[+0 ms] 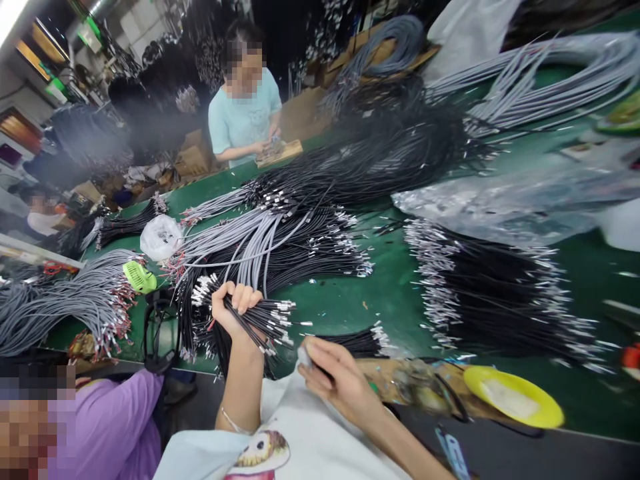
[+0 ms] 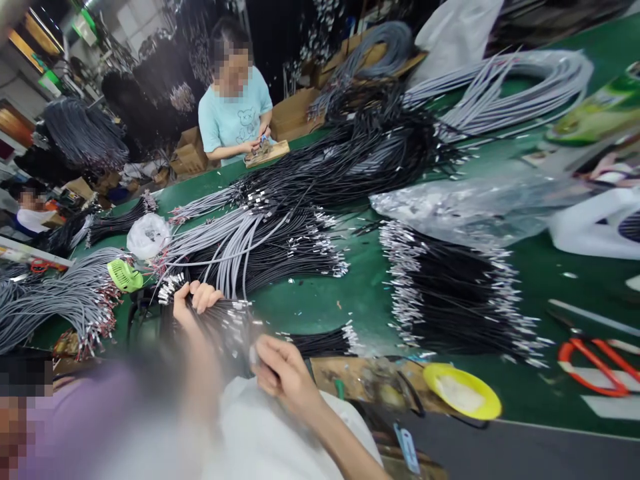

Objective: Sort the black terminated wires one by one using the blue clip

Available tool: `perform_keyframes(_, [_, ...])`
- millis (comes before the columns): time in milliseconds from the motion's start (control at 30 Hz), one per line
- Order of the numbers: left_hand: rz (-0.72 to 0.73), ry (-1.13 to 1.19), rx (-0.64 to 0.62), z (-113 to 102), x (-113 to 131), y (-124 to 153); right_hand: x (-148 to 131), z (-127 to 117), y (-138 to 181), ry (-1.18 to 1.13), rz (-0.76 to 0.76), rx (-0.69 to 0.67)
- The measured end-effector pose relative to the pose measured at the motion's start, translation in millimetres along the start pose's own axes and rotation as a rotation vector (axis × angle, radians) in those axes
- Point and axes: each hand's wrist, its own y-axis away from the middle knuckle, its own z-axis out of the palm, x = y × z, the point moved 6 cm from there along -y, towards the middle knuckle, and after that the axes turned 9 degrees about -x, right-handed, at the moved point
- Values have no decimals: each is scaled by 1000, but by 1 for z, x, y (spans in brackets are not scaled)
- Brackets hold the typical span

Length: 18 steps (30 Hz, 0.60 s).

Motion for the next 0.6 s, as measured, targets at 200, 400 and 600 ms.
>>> perform_keyframes(200, [81,-144,-65,12,0,6,23,9,-7,270,27,-135])
perform_keyframes(400, [115,-124,-55,9,5,7,20,4,-18,412,-12,23])
perform_keyframes(600, [62,-192,-119,5,0,6,25,16,-19,365,30,-42])
